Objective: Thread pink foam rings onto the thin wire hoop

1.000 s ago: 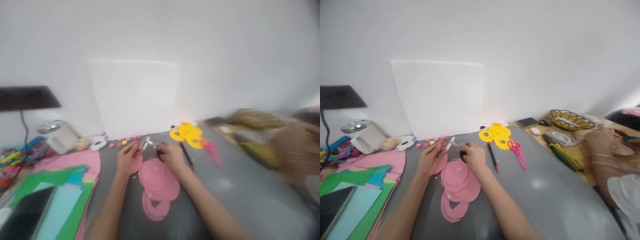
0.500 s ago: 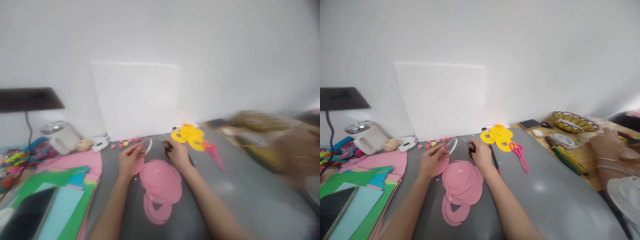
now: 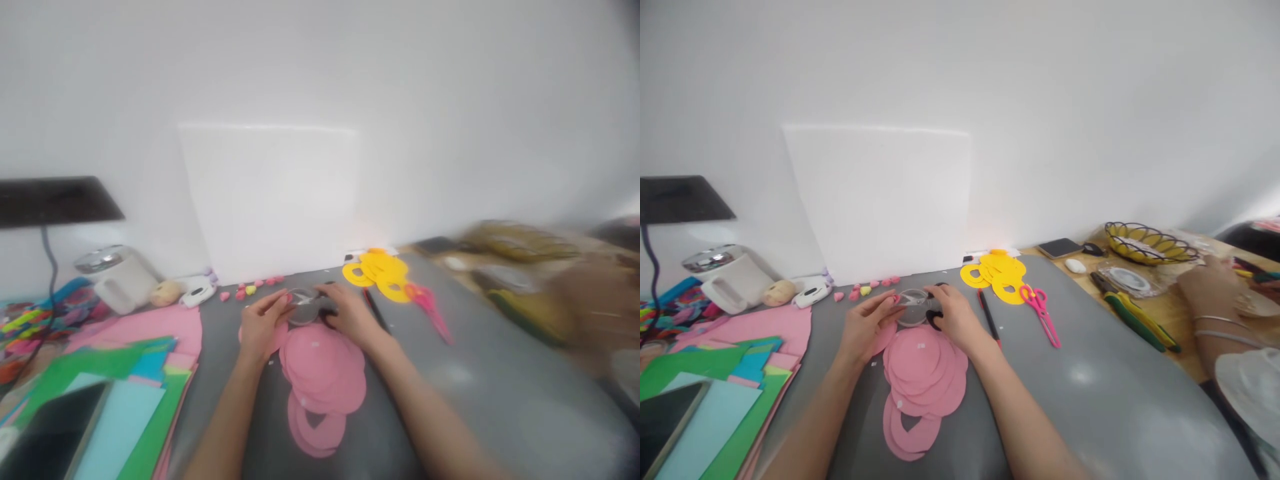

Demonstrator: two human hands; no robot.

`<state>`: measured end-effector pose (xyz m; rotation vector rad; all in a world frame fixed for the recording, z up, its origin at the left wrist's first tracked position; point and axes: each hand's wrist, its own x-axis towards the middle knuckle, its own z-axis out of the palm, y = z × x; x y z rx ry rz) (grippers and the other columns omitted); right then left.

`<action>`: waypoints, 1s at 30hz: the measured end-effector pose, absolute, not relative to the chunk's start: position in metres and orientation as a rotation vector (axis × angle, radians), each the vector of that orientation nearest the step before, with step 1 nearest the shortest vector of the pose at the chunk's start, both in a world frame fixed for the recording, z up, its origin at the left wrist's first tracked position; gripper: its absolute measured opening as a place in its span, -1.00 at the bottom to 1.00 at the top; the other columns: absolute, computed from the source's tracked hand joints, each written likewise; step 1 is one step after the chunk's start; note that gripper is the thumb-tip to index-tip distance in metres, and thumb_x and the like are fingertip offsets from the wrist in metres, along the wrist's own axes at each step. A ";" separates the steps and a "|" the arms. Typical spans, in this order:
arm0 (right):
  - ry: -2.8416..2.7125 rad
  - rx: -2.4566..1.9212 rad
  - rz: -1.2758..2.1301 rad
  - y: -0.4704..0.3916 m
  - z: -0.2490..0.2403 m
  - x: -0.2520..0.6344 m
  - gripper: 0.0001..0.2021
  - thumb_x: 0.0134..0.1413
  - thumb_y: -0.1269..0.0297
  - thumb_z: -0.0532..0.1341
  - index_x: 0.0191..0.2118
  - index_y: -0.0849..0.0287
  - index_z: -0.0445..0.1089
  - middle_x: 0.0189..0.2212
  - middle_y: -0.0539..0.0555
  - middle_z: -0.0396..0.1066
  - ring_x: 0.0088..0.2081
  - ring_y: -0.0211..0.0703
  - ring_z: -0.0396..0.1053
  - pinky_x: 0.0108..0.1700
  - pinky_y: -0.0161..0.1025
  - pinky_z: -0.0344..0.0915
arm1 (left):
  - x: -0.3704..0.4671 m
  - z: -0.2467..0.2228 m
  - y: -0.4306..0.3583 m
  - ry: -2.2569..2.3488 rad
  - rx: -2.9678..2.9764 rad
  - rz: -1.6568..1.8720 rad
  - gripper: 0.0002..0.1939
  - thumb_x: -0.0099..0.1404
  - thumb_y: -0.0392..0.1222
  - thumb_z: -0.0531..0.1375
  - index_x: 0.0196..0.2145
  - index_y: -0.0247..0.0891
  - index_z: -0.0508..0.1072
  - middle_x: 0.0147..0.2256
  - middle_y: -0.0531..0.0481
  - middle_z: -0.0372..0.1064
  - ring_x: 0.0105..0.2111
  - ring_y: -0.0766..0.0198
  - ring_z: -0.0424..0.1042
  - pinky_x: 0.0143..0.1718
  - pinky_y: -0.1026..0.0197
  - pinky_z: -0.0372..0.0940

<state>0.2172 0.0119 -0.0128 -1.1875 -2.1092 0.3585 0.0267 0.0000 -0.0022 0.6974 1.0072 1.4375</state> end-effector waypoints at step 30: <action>-2.183 -1.045 0.066 0.005 -0.007 0.189 -0.79 0.19 0.38 0.01 -0.25 0.16 0.39 -0.27 0.10 0.35 -0.27 -0.22 0.33 -0.29 -0.33 0.25 | 0.031 0.000 -0.003 0.884 0.647 1.358 -0.71 -0.13 -0.29 0.39 -0.38 -0.40 0.54 -0.42 -0.12 0.52 -0.40 0.14 0.52 -0.20 0.12 0.40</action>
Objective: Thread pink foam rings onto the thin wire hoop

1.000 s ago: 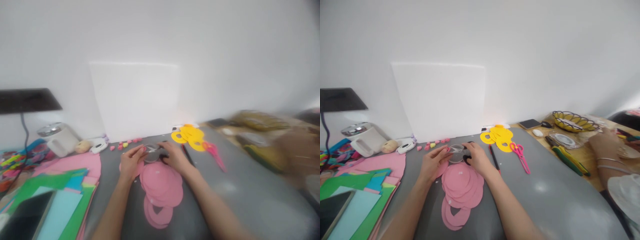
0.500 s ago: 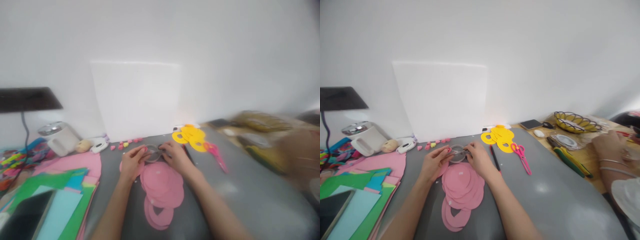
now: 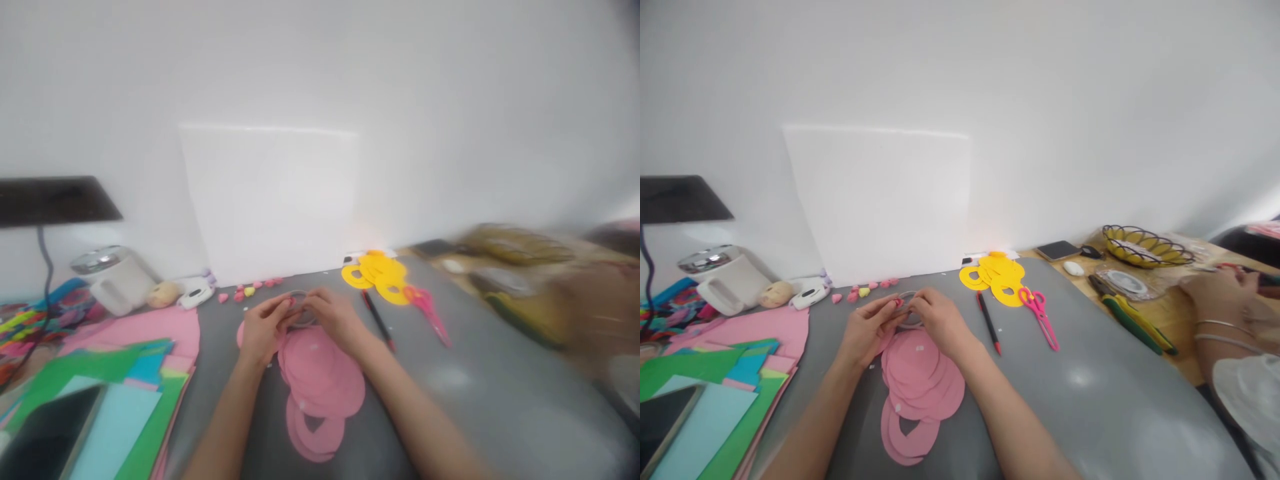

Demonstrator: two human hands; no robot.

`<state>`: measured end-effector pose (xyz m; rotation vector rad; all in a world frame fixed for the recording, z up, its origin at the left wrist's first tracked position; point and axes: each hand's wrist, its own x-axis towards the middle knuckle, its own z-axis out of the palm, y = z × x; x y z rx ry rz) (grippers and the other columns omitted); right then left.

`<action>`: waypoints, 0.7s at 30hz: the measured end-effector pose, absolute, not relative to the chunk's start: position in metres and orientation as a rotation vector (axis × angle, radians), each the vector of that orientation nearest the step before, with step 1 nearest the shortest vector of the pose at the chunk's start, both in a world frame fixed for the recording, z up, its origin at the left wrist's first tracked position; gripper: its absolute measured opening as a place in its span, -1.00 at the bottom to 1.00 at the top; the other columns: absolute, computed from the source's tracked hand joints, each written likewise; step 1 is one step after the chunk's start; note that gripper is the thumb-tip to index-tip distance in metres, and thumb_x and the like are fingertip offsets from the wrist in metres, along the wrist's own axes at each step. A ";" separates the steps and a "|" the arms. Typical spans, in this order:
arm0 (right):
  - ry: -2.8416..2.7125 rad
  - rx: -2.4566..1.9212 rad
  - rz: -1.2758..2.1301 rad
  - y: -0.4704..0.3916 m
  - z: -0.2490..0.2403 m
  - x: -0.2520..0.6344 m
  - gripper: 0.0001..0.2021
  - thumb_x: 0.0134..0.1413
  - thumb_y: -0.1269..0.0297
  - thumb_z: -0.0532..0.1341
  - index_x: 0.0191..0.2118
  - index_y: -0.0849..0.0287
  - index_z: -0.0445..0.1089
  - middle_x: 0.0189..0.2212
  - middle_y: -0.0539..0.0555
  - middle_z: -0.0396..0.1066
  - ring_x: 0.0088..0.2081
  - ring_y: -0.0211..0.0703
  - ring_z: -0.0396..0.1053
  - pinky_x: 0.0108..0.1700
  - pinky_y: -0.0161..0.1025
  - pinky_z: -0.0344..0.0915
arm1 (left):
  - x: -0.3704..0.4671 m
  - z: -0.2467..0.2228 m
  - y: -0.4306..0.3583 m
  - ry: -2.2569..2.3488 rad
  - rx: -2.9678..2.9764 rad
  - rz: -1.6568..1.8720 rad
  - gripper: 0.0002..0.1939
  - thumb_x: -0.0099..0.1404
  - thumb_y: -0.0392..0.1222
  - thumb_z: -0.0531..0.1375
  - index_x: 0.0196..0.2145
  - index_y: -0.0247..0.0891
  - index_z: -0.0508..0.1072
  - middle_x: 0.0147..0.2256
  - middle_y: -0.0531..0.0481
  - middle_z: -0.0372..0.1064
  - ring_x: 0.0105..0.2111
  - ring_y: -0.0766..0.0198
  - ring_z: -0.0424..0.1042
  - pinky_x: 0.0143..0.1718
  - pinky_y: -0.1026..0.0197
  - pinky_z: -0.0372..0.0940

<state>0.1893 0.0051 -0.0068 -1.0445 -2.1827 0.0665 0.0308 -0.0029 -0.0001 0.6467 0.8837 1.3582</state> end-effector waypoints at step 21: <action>-2.348 -1.200 -0.148 0.007 -0.005 0.186 -0.85 0.16 0.44 0.02 -0.34 0.20 0.31 -0.37 0.10 0.34 -0.32 -0.18 0.29 -0.43 -0.32 0.10 | 0.032 0.000 -0.004 0.896 0.653 1.328 -0.76 -0.10 -0.32 0.37 -0.39 -0.41 0.55 -0.43 -0.14 0.52 -0.42 0.14 0.52 -0.21 0.09 0.42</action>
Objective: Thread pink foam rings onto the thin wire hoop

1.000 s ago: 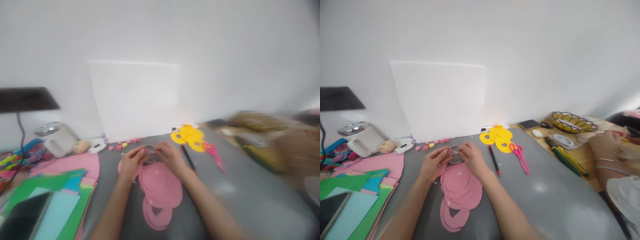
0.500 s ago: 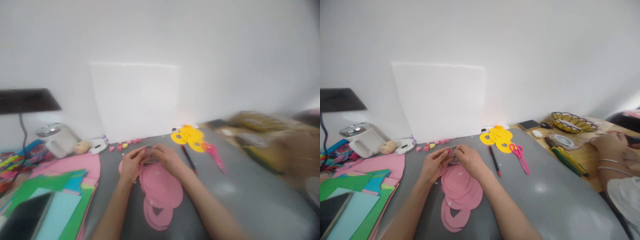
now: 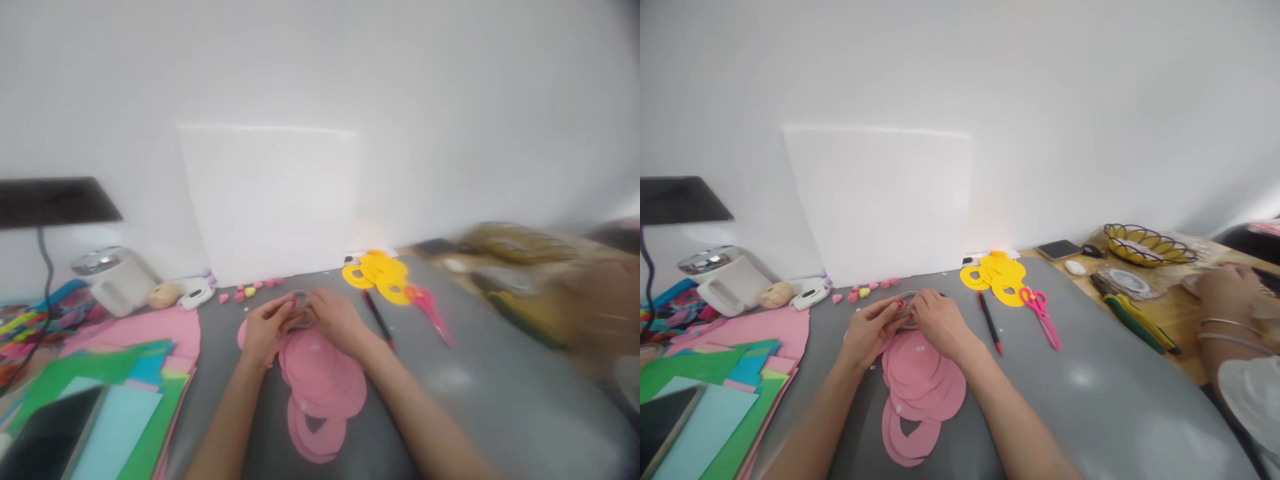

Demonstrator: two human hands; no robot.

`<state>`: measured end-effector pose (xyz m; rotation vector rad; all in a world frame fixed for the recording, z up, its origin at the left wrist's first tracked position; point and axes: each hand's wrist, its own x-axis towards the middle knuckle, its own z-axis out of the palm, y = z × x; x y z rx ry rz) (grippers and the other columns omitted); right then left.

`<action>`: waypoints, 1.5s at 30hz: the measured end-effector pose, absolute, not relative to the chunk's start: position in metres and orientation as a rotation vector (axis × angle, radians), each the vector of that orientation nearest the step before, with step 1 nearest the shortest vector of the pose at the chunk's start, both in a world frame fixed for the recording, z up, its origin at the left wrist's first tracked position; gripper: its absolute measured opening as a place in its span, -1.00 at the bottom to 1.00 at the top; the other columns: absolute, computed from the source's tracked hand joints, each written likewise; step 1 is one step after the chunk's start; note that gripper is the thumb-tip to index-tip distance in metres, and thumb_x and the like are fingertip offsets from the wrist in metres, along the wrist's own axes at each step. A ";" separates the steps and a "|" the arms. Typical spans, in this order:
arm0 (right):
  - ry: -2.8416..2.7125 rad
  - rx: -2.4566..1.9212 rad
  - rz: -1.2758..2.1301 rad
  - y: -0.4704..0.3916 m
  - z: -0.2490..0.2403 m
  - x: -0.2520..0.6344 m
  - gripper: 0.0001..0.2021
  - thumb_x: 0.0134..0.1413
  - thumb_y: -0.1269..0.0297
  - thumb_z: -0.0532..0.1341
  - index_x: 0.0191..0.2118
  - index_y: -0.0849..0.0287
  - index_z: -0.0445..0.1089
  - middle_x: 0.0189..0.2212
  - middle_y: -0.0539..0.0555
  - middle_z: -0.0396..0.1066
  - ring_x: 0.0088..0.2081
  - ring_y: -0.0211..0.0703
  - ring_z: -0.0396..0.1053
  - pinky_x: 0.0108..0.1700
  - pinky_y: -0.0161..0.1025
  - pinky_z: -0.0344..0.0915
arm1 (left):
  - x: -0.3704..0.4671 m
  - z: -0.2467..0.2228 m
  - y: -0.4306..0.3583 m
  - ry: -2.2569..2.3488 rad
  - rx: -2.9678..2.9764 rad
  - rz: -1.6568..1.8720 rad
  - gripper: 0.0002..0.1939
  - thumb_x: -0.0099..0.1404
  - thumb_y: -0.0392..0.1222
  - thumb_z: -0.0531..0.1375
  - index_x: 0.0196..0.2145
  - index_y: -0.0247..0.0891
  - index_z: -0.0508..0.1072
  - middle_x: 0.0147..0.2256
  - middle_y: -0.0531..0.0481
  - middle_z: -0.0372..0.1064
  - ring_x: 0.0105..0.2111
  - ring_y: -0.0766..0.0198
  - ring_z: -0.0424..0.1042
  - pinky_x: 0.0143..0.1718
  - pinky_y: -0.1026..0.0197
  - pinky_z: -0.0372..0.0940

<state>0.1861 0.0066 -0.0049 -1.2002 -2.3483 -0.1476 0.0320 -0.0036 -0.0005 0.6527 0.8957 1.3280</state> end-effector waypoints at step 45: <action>-1.889 -0.886 0.131 -0.005 -0.002 0.185 -0.89 0.11 0.38 0.09 -0.39 0.16 0.33 -0.42 0.06 0.35 -0.45 -0.29 0.29 -0.44 -0.36 0.25 | 0.029 0.005 -0.007 0.777 0.756 1.194 -0.79 -0.04 -0.26 0.36 -0.38 -0.40 0.58 -0.39 -0.15 0.53 -0.36 0.19 0.47 -0.21 0.14 0.38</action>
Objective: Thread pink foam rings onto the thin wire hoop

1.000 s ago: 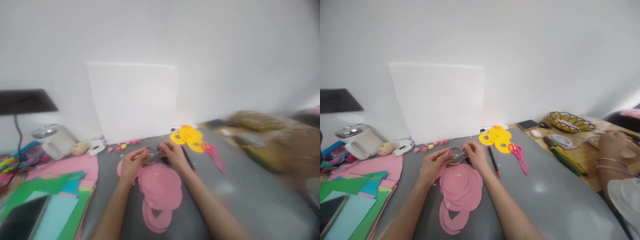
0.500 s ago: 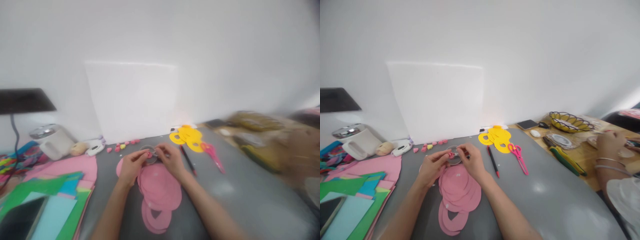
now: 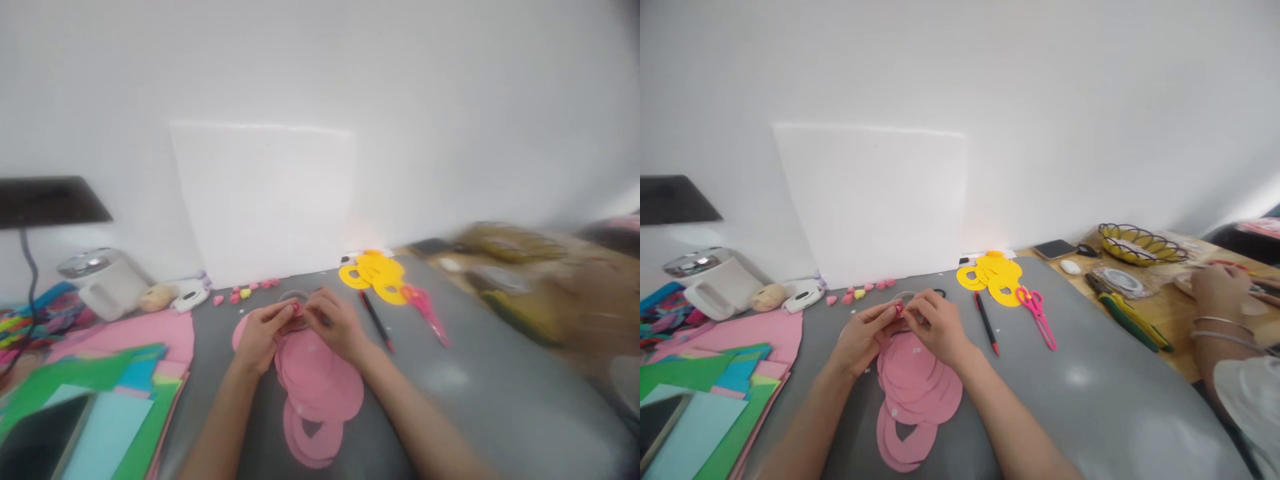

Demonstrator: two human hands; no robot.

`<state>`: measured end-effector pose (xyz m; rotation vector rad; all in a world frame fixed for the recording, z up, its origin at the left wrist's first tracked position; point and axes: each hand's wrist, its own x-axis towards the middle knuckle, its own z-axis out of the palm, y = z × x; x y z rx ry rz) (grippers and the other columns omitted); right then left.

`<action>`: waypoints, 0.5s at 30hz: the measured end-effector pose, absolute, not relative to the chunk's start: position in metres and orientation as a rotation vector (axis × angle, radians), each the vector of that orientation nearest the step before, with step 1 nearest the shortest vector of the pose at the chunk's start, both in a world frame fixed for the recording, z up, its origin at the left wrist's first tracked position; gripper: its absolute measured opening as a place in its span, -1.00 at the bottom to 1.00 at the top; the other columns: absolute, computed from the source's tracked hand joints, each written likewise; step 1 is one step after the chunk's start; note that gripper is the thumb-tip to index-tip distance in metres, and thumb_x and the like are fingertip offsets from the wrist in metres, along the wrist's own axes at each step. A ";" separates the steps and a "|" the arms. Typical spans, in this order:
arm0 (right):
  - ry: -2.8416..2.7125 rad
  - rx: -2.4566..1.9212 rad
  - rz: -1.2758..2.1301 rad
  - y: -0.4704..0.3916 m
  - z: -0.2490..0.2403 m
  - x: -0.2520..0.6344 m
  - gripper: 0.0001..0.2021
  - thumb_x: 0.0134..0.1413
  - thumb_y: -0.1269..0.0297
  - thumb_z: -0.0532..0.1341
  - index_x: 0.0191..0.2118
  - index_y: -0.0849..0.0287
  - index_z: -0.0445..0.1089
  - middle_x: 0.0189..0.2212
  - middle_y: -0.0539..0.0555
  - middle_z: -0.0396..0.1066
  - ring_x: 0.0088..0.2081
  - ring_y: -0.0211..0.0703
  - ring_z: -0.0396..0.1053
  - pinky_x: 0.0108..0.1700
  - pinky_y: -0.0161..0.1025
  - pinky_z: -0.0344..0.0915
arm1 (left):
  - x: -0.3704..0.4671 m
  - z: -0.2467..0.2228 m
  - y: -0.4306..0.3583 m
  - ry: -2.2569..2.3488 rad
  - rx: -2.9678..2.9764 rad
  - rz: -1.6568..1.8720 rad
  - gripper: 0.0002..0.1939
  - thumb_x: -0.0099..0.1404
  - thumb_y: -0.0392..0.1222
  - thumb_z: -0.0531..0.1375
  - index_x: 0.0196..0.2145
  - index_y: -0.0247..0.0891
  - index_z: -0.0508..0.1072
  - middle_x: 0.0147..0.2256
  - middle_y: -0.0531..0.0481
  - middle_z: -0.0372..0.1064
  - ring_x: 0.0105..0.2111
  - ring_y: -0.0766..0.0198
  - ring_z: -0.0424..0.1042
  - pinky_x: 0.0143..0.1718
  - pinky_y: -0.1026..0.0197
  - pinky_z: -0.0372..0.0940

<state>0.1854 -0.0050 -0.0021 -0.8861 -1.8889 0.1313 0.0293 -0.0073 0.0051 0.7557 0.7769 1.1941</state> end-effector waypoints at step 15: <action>-1.865 -1.063 0.038 0.001 -0.014 0.182 -0.85 0.13 0.33 0.05 -0.42 0.16 0.30 -0.50 0.03 0.33 -0.50 -0.28 0.28 -0.46 -0.36 0.19 | 0.028 0.005 -0.007 0.752 0.706 1.195 -0.78 -0.03 -0.30 0.36 -0.36 -0.42 0.58 -0.36 -0.17 0.53 -0.34 0.19 0.48 -0.12 0.13 0.33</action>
